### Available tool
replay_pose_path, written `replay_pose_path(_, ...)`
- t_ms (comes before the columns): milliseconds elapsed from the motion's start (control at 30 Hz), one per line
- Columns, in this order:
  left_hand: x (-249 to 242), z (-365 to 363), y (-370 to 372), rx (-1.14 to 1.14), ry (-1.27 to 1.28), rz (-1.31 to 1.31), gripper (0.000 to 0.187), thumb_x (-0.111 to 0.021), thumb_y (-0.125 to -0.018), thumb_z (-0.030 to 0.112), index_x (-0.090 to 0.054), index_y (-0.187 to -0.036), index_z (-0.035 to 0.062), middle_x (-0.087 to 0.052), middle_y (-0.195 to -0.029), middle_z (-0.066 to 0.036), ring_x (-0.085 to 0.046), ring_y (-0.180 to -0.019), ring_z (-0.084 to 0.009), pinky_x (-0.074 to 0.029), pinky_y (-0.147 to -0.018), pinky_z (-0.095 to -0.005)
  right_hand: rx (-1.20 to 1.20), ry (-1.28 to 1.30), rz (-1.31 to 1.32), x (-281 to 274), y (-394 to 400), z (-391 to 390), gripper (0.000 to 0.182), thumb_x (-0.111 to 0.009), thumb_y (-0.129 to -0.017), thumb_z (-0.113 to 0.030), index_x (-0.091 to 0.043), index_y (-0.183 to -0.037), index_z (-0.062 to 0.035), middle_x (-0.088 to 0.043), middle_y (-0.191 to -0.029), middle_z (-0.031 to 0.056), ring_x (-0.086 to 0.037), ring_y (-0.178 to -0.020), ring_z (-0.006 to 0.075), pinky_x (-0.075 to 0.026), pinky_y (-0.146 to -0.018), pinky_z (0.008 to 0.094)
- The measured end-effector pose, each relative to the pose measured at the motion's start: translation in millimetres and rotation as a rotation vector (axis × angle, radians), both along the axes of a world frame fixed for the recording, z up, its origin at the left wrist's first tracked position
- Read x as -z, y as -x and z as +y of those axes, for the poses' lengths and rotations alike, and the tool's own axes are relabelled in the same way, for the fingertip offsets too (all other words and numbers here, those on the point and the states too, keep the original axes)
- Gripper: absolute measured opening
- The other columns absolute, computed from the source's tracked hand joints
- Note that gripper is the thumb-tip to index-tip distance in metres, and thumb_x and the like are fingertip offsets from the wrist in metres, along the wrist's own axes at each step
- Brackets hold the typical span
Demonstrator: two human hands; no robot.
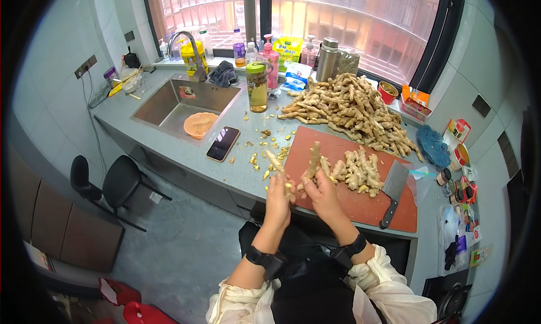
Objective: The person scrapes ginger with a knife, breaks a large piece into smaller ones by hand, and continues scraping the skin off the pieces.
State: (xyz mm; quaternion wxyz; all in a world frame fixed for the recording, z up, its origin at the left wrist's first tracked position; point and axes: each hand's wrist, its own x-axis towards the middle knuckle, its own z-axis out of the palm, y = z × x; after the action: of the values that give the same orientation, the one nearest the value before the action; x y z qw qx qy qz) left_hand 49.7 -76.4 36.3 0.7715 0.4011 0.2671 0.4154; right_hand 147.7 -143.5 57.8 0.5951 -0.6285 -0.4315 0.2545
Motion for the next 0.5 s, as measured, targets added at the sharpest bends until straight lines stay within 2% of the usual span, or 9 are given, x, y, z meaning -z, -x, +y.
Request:
replay_pose_path(67, 5, 16, 9, 0.035, 0.041, -0.242, 0.032, -0.037, -0.106, 0.037, -0.049, -0.103, 0.0071, -0.053, -0.076, -0.003, -0.045, -0.059, -0.0077, -0.037, -0.052, -0.0207, -0.012, -0.074, 0.114, 5, -2, -1, 0.018, -0.056, -0.096, -0.017, -0.054, -0.103, -0.0003, -0.061, -0.079, 0.0034, -0.061, -0.070, 0.0095, -0.047, -0.059, 0.0253)
replay_pose_path(100, 5, 20, 12, 0.027, 0.039, -0.242, 0.032, -0.037, -0.106, 0.037, -0.049, -0.103, 0.0071, -0.053, -0.076, -0.003, -0.045, -0.059, -0.0077, -0.037, -0.052, -0.0207, -0.020, -0.074, 0.114, 7, -7, 1, 0.018, -0.056, -0.096, -0.017, -0.054, -0.103, -0.0003, -0.061, -0.079, 0.0034, -0.061, -0.070, 0.0095, -0.047, -0.059, 0.0253)
replay_pose_path(167, 5, 26, 19, 0.198, 0.034, -0.234, 0.033, -0.036, -0.105, 0.037, -0.049, -0.105, 0.0057, -0.050, -0.071, -0.003, -0.042, -0.055, -0.0102, -0.037, -0.054, -0.0239, 0.085, -0.063, 0.144, 12, -23, 3, 0.017, -0.055, -0.097, -0.017, -0.055, -0.101, -0.0011, -0.060, -0.079, 0.0032, -0.061, -0.069, 0.0094, -0.046, -0.058, 0.0253)
replay_pose_path(233, 4, 27, 26, 0.252, 0.026, -0.224, 0.034, -0.036, -0.105, 0.037, -0.050, -0.108, 0.0059, -0.050, -0.071, -0.003, -0.042, -0.055, -0.0104, -0.038, -0.055, -0.0250, 0.117, 0.025, 0.007, 13, -48, 5, 0.019, -0.057, -0.095, -0.020, -0.057, -0.101, -0.0011, -0.062, -0.080, 0.0064, -0.061, -0.068, 0.0118, -0.046, -0.058, 0.0277)
replay_pose_path(300, -3, 25, 29, 0.309, -0.097, -0.090, 0.032, -0.039, -0.105, 0.035, -0.050, -0.112, 0.0064, -0.053, -0.074, -0.004, -0.047, -0.060, -0.0109, -0.041, -0.059, -0.0254, 0.218, 0.296, -0.228, 13, -68, 11, 0.024, -0.061, -0.090, -0.023, -0.060, -0.098, -0.0004, -0.065, -0.080, 0.0129, -0.064, -0.068, 0.0214, -0.048, -0.062, 0.0345)
replay_pose_path(333, 0, 24, 28, 0.309, -0.100, -0.092, 0.032, -0.039, -0.105, 0.035, -0.050, -0.112, 0.0064, -0.053, -0.074, -0.004, -0.047, -0.060, -0.0109, -0.041, -0.059, -0.0254, 0.251, 0.332, -0.441, 15, -75, 15, 0.027, -0.062, -0.087, -0.026, -0.062, -0.096, -0.0003, -0.067, -0.081, 0.0185, -0.066, -0.074, 0.0333, -0.050, -0.067, 0.0430)
replay_pose_path(367, 4, 23, 26, 0.305, -0.144, -0.062, 0.029, -0.042, -0.104, 0.033, -0.050, -0.113, 0.0067, -0.055, -0.078, -0.004, -0.051, -0.064, -0.0113, -0.043, -0.062, -0.0252, 0.250, 0.332, -0.442, 19, -77, 19, 0.027, -0.062, -0.087, -0.026, -0.062, -0.096, -0.0003, -0.067, -0.081, 0.0185, -0.066, -0.074, 0.0333, -0.050, -0.067, 0.0430)
replay_pose_path(433, 9, 22, 25, 0.298, -0.187, -0.032, 0.027, -0.046, -0.103, 0.030, -0.051, -0.115, 0.0070, -0.058, -0.082, -0.004, -0.054, -0.069, -0.0116, -0.045, -0.066, -0.0250, 0.276, 0.384, -0.870, 28, -79, 25, 0.027, -0.062, -0.086, -0.026, -0.063, -0.098, -0.0017, -0.068, -0.086, 0.0195, -0.066, -0.081, 0.0382, -0.050, -0.071, 0.0482)
replay_pose_path(500, 6, 20, 27, 0.258, -0.201, 0.079, 0.022, -0.052, -0.101, 0.023, -0.051, -0.115, 0.0066, -0.061, -0.091, -0.004, -0.059, -0.079, -0.0120, -0.047, -0.074, -0.0255, 0.264, 0.462, -0.898, 25, -71, 30, 0.027, -0.062, -0.085, -0.025, -0.063, -0.100, -0.0022, -0.068, -0.088, 0.0200, -0.066, -0.083, 0.0377, -0.051, -0.073, 0.0485)
